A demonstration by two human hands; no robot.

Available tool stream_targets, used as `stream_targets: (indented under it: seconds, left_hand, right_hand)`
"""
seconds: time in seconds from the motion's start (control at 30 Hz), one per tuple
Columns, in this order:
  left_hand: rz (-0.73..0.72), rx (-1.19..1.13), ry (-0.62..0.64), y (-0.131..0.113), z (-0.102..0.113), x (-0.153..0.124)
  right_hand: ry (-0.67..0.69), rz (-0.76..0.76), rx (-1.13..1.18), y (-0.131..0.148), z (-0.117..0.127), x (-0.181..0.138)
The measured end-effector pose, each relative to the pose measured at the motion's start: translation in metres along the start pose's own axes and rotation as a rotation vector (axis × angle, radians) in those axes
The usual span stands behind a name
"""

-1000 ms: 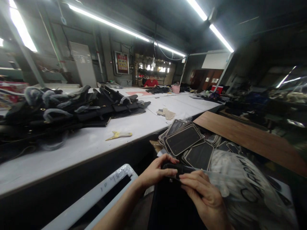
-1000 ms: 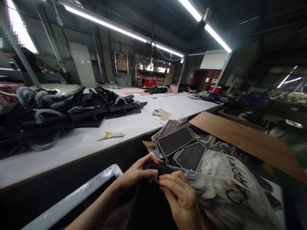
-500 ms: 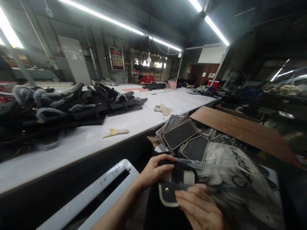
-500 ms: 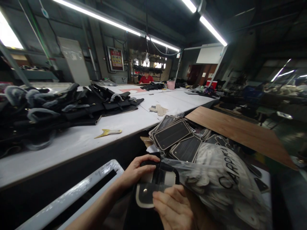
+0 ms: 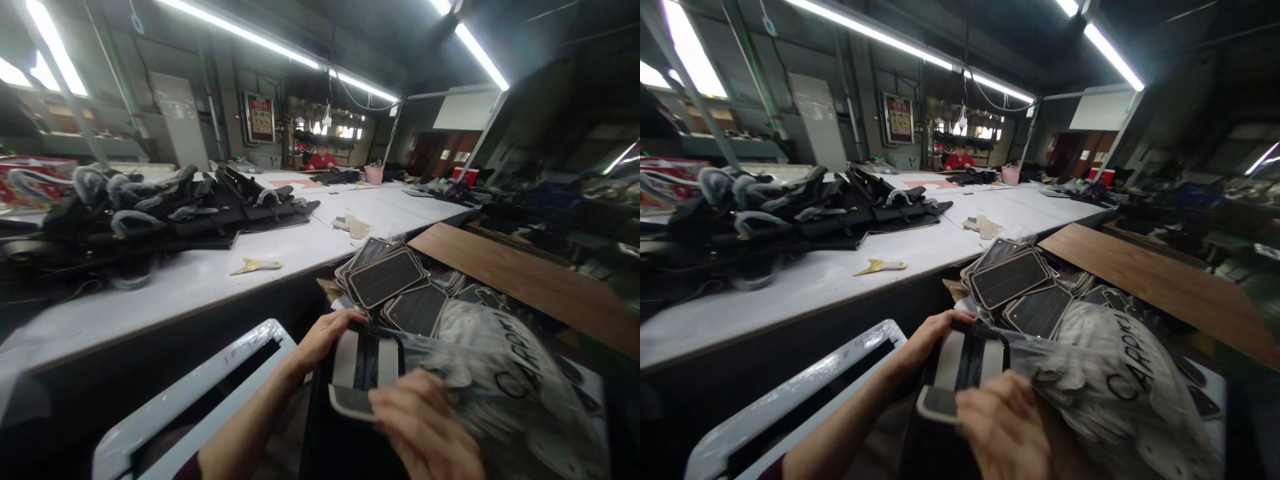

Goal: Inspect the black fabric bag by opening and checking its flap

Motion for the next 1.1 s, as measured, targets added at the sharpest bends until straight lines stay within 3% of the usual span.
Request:
stream_targets:
  seconds: [0.13,0.3,0.5,0.73,0.93,1.0,1.1]
  left_hand:
    - [0.007,-0.224,0.004,-0.005,-0.005,-0.005]
    - [0.095,-0.374,0.018,0.0,-0.008,-0.014]
    - [0.108,-0.351,0.007,0.0,-0.009,-0.015]
    - [-0.009,-0.063,0.001,-0.002,-0.003,-0.012]
    - [0.022,-0.084,-0.008,0.004,-0.005,-0.015]
    - [0.075,-0.111,-0.004,0.005,-0.004,-0.019]
    - [0.154,-0.133,-0.041,0.006,0.002,-0.027]
  right_hand:
    - [-0.153,-0.398,0.089,-0.064,0.01,0.031]
    - [-0.199,-0.614,0.26,-0.108,-0.021,0.033]
    - [-0.259,-0.673,0.341,-0.115,-0.032,0.028]
    - [-0.227,-0.744,0.335,-0.12,-0.039,0.024]
    - [-0.207,-0.766,0.354,-0.121,-0.043,0.025]
    - [-0.242,-0.812,0.426,-0.129,-0.04,0.019]
    - [-0.414,-0.966,0.491,-0.144,-0.029,-0.011]
Point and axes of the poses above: each hand's wrist, its own x-axis towards the middle knuckle, its own z-axis out of the back of the hand, y = z × x, the point moved 7 cm from there along x, towards the middle knuckle, and after that the axes turned 5 degrees about y, right-handed, at the moved point
